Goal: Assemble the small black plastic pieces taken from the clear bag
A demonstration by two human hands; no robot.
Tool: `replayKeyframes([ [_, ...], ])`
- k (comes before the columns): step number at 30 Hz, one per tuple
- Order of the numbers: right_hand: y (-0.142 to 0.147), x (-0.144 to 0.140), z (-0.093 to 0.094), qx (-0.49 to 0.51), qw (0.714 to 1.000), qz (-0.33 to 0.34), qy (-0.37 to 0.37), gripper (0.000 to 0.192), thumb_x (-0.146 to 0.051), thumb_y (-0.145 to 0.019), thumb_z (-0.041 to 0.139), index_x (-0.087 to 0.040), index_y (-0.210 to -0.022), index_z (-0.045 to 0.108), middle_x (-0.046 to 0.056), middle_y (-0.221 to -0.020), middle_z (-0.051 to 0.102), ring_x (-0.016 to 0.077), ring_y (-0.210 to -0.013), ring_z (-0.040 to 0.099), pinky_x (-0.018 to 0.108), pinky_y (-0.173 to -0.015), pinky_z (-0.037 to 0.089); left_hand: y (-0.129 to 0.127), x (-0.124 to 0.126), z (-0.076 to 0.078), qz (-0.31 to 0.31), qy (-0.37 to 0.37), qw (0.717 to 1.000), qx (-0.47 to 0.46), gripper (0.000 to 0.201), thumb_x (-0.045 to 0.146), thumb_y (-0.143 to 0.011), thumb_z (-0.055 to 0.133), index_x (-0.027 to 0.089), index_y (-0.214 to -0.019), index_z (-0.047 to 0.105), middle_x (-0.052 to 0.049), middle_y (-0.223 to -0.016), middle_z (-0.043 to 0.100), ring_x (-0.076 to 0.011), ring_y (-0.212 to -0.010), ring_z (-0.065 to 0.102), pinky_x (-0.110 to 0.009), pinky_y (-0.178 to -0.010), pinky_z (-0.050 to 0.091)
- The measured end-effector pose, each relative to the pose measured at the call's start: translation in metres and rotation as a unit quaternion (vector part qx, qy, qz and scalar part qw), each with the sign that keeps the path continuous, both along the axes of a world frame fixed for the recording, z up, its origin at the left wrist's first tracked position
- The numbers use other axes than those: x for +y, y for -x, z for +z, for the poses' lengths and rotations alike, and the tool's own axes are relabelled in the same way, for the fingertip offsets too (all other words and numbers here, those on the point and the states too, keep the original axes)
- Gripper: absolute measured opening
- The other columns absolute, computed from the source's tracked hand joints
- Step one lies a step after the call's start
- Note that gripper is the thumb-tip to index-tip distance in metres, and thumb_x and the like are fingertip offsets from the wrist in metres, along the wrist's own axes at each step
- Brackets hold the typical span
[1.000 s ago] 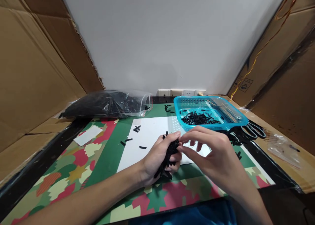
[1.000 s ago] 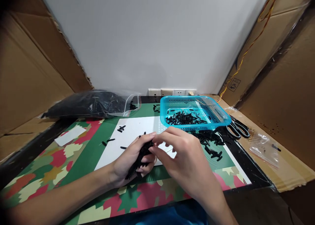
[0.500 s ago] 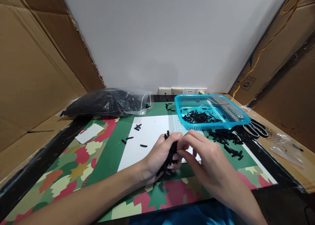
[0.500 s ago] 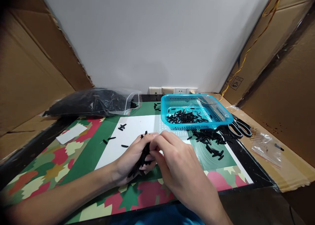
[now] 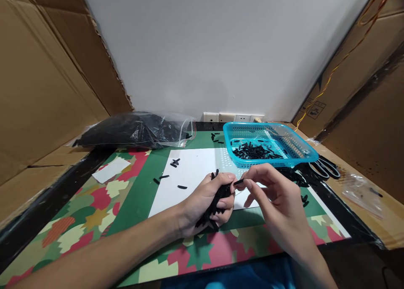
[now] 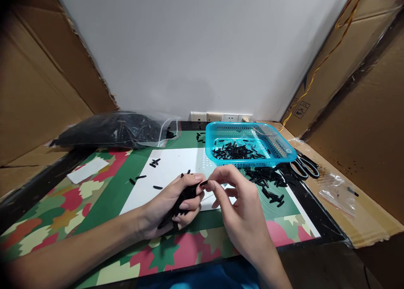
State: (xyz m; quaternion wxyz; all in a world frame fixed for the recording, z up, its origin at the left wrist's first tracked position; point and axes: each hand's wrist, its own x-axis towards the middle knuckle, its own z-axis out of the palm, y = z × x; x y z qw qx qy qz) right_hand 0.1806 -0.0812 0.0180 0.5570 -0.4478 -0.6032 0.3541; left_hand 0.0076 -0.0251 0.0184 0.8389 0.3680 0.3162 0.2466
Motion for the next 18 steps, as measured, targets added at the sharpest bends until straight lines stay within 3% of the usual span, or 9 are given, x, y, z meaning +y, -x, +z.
replayKeyframes([
  [13,-0.0026,0.0027,-0.0056,0.026,0.999,0.017,0.010,0.010,-0.029,-0.100,0.071,-0.022,-0.093,0.073,0.002,-0.091,0.072,0.0144,-0.077,0.072,0.020,-0.064,0.065,0.0030,0.0026,-0.0026,0.009,-0.051,0.998,-0.021,0.036,0.049,-0.097,0.067,0.022,-0.084,0.046,0.011,-0.051,0.041,-0.0031,-0.036,0.029,-0.011,-0.034,0.024],
  [18,-0.0027,0.0039,-0.0087,0.057,0.998,0.019,0.031,0.010,-0.034,-0.098,0.074,-0.024,-0.101,0.074,0.001,-0.091,0.074,0.0145,-0.077,0.074,0.020,-0.064,0.067,0.0016,0.0030,-0.0067,0.026,-0.063,0.997,-0.026,0.037,0.050,-0.094,0.072,0.022,-0.085,0.049,0.011,-0.052,0.041,-0.0030,-0.036,0.030,-0.011,-0.035,0.028],
])
